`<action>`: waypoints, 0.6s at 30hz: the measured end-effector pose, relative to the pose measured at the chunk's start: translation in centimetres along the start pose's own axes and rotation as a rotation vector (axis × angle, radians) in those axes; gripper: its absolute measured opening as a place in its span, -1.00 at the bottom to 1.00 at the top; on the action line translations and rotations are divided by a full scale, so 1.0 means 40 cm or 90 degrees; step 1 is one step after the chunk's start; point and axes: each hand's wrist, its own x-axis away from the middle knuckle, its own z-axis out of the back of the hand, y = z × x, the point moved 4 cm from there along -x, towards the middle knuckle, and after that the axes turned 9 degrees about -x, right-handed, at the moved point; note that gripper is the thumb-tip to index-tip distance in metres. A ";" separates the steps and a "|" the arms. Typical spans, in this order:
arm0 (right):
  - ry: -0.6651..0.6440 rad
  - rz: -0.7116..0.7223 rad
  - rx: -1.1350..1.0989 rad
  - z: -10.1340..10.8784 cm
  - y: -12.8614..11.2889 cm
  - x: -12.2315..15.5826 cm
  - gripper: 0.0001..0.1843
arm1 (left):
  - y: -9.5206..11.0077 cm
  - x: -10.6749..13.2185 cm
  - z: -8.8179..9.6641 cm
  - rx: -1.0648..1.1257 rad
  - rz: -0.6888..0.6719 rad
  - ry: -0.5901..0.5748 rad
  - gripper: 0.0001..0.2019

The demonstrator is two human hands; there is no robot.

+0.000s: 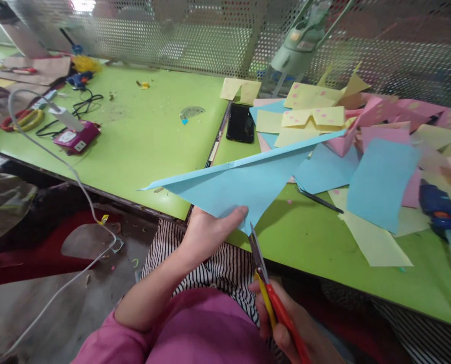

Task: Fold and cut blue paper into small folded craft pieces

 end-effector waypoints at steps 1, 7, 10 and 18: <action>0.001 0.000 0.006 0.000 -0.003 -0.001 -0.41 | 0.000 0.000 0.000 -0.009 -0.003 -0.004 -0.79; -0.006 0.005 0.020 -0.006 -0.029 -0.011 -0.40 | -0.010 0.003 -0.001 -0.062 -0.019 -0.006 -0.82; -0.015 0.007 0.004 -0.011 -0.033 -0.015 -0.40 | -0.010 0.002 0.000 -0.055 -0.022 -0.012 -0.82; -0.015 0.017 -0.006 -0.017 -0.033 -0.014 -0.44 | -0.011 0.005 0.002 -0.034 -0.018 0.007 -0.88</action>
